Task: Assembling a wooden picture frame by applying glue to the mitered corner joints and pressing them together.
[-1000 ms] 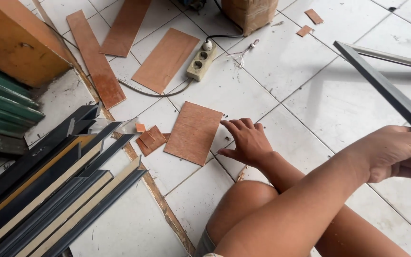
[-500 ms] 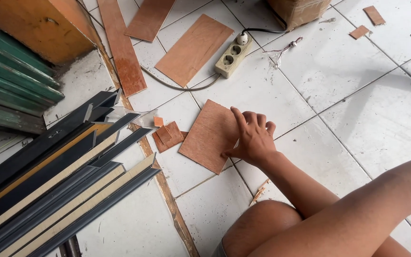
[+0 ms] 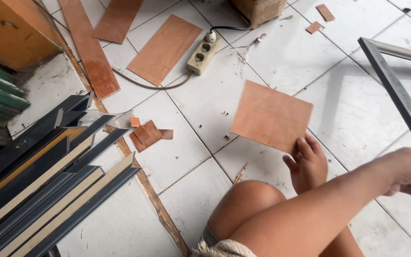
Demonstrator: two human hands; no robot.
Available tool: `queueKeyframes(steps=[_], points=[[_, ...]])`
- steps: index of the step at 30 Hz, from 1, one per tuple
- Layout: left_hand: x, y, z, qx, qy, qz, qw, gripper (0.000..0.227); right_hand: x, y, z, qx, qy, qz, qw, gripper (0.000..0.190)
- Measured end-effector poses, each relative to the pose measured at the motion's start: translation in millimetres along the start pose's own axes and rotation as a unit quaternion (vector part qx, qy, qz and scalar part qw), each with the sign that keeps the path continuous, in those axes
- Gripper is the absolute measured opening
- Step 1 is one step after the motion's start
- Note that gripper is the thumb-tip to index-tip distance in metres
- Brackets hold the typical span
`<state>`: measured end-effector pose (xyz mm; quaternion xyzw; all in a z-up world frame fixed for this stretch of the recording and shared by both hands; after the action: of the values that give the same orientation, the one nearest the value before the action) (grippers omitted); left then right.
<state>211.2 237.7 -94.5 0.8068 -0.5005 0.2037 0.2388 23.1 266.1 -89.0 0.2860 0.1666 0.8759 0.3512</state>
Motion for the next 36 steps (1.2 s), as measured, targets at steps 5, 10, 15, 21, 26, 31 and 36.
queueKeyframes(steps=[5,10,15,21,26,31,36], points=[[17,64,-24,-0.043,-0.062,-0.011,0.997,0.038,-196,38,-4,-0.005,0.455,-0.125,0.881,0.050],[32,95,-8,-0.081,-0.141,-0.047,0.986,0.031,-263,139,21,-0.006,-0.009,-0.181,0.983,0.034],[55,144,6,-0.119,-0.205,-0.061,0.970,0.032,-317,189,24,-0.006,-0.016,-0.204,0.979,0.040],[59,157,66,-0.146,-0.203,-0.088,0.964,0.060,-346,208,40,-0.109,0.274,-0.242,0.924,0.055],[40,157,116,-0.167,-0.247,-0.144,0.944,0.060,-303,220,49,-0.252,0.647,-0.166,0.700,0.054],[37,177,100,-0.167,-0.301,-0.197,0.918,0.061,-310,203,21,-0.147,0.693,-0.074,0.702,0.047],[33,176,113,-0.193,-0.315,-0.183,0.911,0.065,-305,212,26,-0.176,0.661,-0.067,0.726,0.042]])
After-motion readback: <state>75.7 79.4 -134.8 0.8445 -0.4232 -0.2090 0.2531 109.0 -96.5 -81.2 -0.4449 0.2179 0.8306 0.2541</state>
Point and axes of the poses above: each hand's wrist, its own y-axis away from the middle knuckle, its own x-axis out of the palm, z = x × y, the point moved 7 cm from there along -y, towards the middle knuckle, and after that the axes turned 15 degrees about -y, right-handed, at the moved point
